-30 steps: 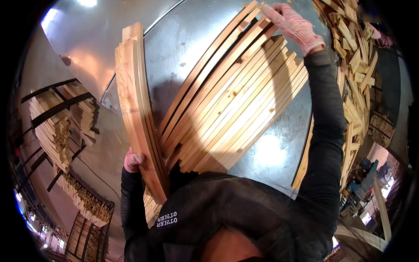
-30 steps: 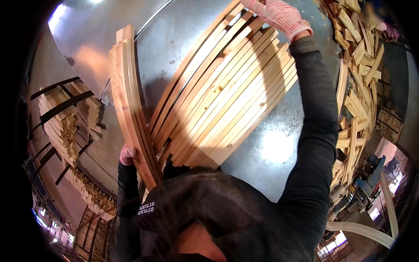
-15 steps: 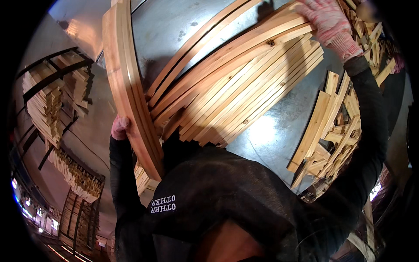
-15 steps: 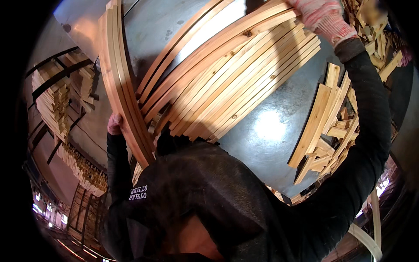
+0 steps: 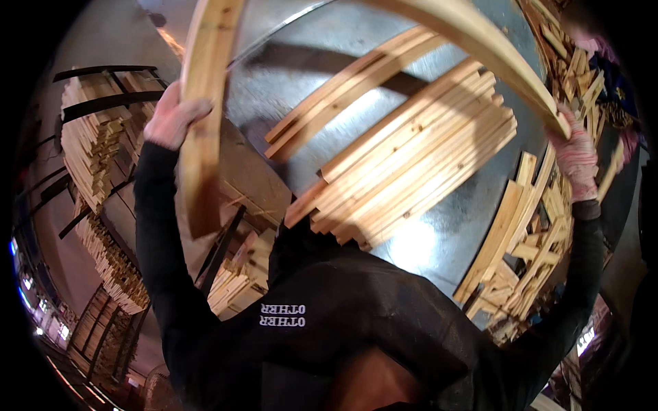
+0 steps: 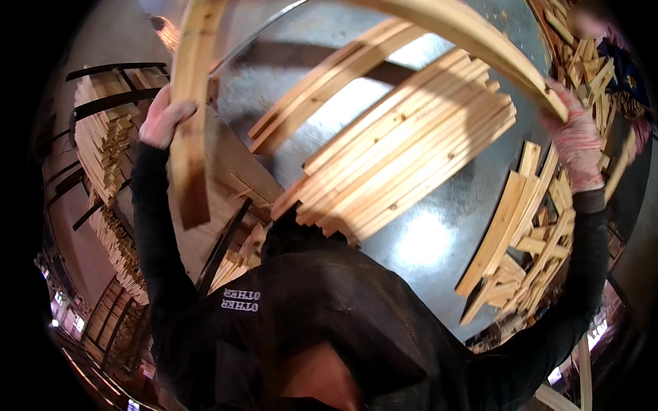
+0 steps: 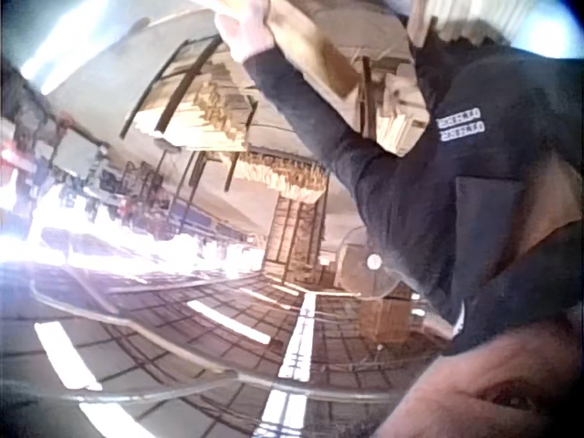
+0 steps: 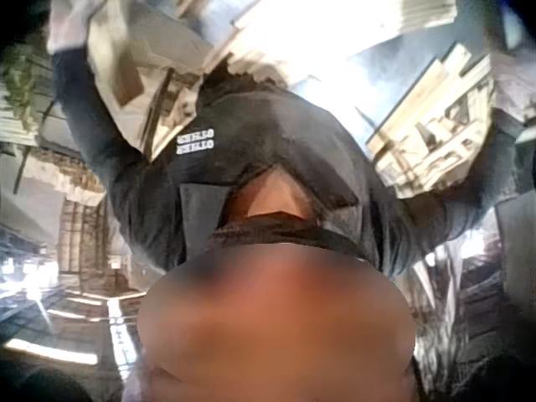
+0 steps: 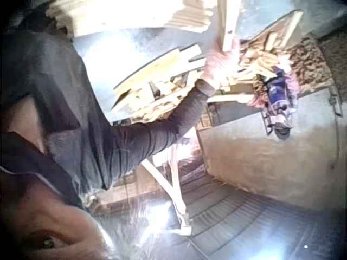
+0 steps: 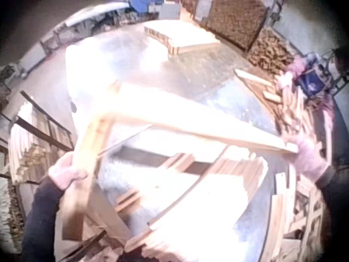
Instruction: The person sorts wooden planks on a metal table, picking them up from a pile and arranging them into neat stacks. The person wears pink gloves and handles the wood by hand, occasionally aligning the planks to ensure they are straight.
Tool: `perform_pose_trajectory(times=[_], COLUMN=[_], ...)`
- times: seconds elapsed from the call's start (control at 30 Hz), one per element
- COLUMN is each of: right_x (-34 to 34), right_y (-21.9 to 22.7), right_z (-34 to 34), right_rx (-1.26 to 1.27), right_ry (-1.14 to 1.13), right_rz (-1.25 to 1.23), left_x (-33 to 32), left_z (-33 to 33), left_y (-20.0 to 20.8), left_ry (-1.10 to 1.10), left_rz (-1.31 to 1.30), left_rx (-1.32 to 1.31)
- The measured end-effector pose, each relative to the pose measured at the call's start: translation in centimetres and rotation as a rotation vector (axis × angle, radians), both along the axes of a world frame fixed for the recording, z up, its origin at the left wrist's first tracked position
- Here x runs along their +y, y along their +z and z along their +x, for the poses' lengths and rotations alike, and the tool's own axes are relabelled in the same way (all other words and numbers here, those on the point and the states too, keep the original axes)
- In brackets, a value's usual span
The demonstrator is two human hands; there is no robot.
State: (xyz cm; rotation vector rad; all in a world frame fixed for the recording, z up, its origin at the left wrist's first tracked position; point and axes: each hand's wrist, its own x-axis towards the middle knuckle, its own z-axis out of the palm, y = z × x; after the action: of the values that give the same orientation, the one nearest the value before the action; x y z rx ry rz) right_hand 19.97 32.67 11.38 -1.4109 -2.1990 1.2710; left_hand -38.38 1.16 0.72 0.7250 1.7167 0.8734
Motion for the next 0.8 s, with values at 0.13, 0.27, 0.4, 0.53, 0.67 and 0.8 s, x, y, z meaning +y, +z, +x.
perform_pose_trajectory(times=[0.13,0.27,0.4,0.53,0.67,0.8], right_x=[-8.0,-9.8,-12.3,-15.8,-14.7,-14.7], right_y=[-1.6,-7.6,-15.9,-15.7,-12.8,-10.6], right_z=[-11.7,-24.9,-35.1,-41.7,-38.8,-28.1], right_rx=[0.073,-0.294,-0.452,-0.199,-0.09,-0.023], right_ry=[-0.061,0.516,0.385,0.022,0.418,0.347], right_rz=[-0.319,0.459,0.535,-0.007,-0.056,0.209], left_x=[10.1,16.6,19.2,18.5,19.0,20.4], left_z=[-0.2,1.6,3.5,1.8,4.9,3.7], left_y=[-1.9,-3.5,-2.0,-3.8,-1.8,-1.9], left_ry=[-0.118,-0.216,-0.285,-0.256,-0.392,-0.398], left_rz=[-0.233,-0.332,-0.351,-0.194,-0.357,-0.393], left_rx=[0.642,0.85,0.875,0.737,0.954,0.928])
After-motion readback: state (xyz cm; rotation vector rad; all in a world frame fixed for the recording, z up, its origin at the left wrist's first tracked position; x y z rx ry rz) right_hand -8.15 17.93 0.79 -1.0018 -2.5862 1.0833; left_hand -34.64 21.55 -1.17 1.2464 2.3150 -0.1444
